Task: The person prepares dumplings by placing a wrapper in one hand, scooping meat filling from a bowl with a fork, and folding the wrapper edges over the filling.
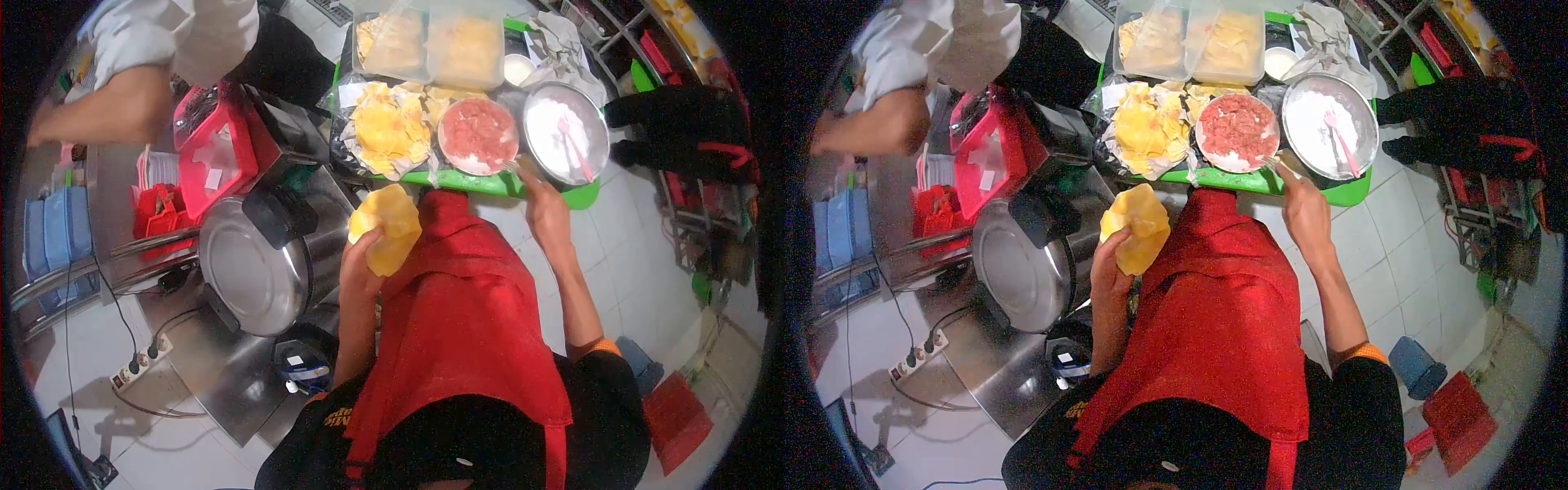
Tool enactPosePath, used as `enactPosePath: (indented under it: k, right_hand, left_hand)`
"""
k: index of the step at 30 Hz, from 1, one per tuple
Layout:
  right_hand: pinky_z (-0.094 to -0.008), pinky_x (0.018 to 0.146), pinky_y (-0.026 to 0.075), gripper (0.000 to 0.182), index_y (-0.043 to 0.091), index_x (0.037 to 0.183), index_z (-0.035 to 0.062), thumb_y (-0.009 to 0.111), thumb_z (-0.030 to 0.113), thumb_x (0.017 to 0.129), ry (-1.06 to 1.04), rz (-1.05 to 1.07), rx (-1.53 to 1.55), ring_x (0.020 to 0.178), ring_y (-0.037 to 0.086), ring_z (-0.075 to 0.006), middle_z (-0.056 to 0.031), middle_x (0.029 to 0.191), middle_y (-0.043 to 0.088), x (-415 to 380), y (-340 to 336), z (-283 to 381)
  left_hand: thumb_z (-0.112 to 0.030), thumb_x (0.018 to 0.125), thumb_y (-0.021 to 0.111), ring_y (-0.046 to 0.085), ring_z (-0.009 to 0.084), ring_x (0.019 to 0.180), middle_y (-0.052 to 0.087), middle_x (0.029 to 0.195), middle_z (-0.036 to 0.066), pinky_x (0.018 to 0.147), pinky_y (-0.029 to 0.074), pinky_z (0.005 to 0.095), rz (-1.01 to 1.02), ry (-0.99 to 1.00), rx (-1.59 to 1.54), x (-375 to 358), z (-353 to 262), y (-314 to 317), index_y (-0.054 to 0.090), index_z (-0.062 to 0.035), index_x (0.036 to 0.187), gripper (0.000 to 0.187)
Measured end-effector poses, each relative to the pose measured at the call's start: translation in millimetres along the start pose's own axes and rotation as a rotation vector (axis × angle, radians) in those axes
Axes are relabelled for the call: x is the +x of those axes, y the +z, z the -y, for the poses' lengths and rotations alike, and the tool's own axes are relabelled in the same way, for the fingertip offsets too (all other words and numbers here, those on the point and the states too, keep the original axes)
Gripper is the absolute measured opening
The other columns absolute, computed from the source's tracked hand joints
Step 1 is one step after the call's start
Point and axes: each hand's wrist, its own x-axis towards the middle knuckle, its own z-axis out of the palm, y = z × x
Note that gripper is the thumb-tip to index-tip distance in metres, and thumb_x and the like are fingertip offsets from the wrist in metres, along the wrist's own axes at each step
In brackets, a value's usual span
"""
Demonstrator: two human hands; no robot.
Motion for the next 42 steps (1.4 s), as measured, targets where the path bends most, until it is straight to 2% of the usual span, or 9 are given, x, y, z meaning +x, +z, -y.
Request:
enactPosePath:
  k: [3,10,25,34,35,36,38,39,42]
  right_hand:
    - [-0.0488,0.069,0.049,0.037,0.062,0.122,0.0071,0.051,0.005,0.087,-0.089,-0.003,0.152,0.076,0.062,-0.0433,-0.0266,0.085,0.064,11.7,14.1,9.1]
    - [-0.0513,0.070,0.049,0.036,0.062,0.119,0.0036,0.048,0.002,0.086,0.009,0.053,0.136,0.077,0.062,-0.0461,-0.0290,0.080,0.063,27.4,87.8,12.2]
    - [-0.0528,0.071,0.049,0.037,0.062,0.116,0.0012,0.047,0.000,0.082,0.035,0.113,0.118,0.077,0.063,-0.0469,-0.0315,0.080,0.063,32.0,79.1,22.6]
    - [-0.0541,0.071,0.048,0.029,0.065,0.112,0.0032,0.049,0.004,0.088,0.041,0.144,0.170,0.079,0.062,-0.0474,-0.0316,0.081,0.062,31.0,74.6,17.7]
    - [-0.0476,0.060,0.048,0.028,0.065,0.114,0.0042,0.051,0.007,0.089,-0.028,0.109,0.162,0.064,0.064,-0.0390,-0.0237,0.075,0.066,28.5,85.2,-2.5]
    - [-0.0476,0.060,0.048,0.028,0.065,0.114,0.0042,0.051,0.007,0.089,-0.025,0.115,0.161,0.064,0.064,-0.0390,-0.0237,0.075,0.066,28.1,78.6,-8.3]
    - [-0.0332,0.045,0.041,0.030,0.062,0.120,0.0075,0.052,0.009,0.092,0.442,0.440,0.758,0.050,0.052,-0.0185,-0.0057,0.067,0.059,34.7,49.2,-9.4]
    - [-0.0200,0.039,0.025,0.035,0.055,0.129,0.0085,0.052,0.009,0.095,0.619,0.533,0.997,0.047,0.034,-0.0036,0.0053,0.065,0.045,35.6,31.8,-4.3]
    - [-0.0183,0.036,0.020,0.040,0.046,0.136,0.0061,0.049,0.007,0.095,0.687,0.595,1.349,0.045,0.031,-0.0016,0.0051,0.063,0.044,31.7,17.1,-5.9]
  left_hand:
    - [-0.008,0.091,0.055,0.060,0.0298,0.113,0.057,0.127,0.016,0.094,0.051,0.0408,0.000,0.015,0.038,3.9,2.4,-4.3,0.043,-0.0007,0.137,0.048]
    - [-0.007,0.090,0.054,0.061,0.0296,0.110,0.058,0.125,0.016,0.092,0.051,0.0393,-0.057,-0.026,0.097,-3.4,-3.0,3.7,0.043,0.0009,0.136,0.048]
    - [-0.008,0.090,0.056,0.061,0.0288,0.110,0.058,0.125,0.016,0.092,0.051,0.0394,-0.070,-0.024,0.075,-1.8,-2.9,3.3,0.043,0.0002,0.136,0.049]
    - [-0.009,0.091,0.056,0.063,0.0271,0.106,0.059,0.124,0.015,0.087,0.053,0.0378,-0.017,-0.032,0.071,5.7,-5.0,-6.9,0.043,0.0008,0.136,0.048]
    - [-0.012,0.091,0.057,0.063,0.0282,0.108,0.060,0.123,0.016,0.091,0.052,0.0390,-0.013,-0.014,0.087,4.6,-4.7,-6.8,0.044,0.0010,0.135,0.048]
    - [-0.016,0.090,0.059,0.063,0.0293,0.110,0.061,0.123,0.016,0.094,0.051,0.0402,-0.011,0.000,0.101,1.6,-3.7,-6.0,0.046,0.0012,0.134,0.049]
    - [-0.013,0.091,0.057,0.063,0.0280,0.108,0.060,0.122,0.016,0.091,0.052,0.0383,0.003,-0.011,0.071,1.4,-2.1,-4.0,0.045,0.0009,0.135,0.047]
    - [-0.010,0.092,0.054,0.063,0.0266,0.105,0.059,0.122,0.015,0.087,0.053,0.0364,0.017,-0.017,0.045,3.0,-2.5,-2.5,0.043,0.0007,0.135,0.046]
    - [-0.010,0.092,0.054,0.064,0.0267,0.105,0.060,0.122,0.015,0.086,0.054,0.0361,0.013,-0.032,0.022,6.5,-1.9,2.4,0.043,0.0006,0.135,0.046]
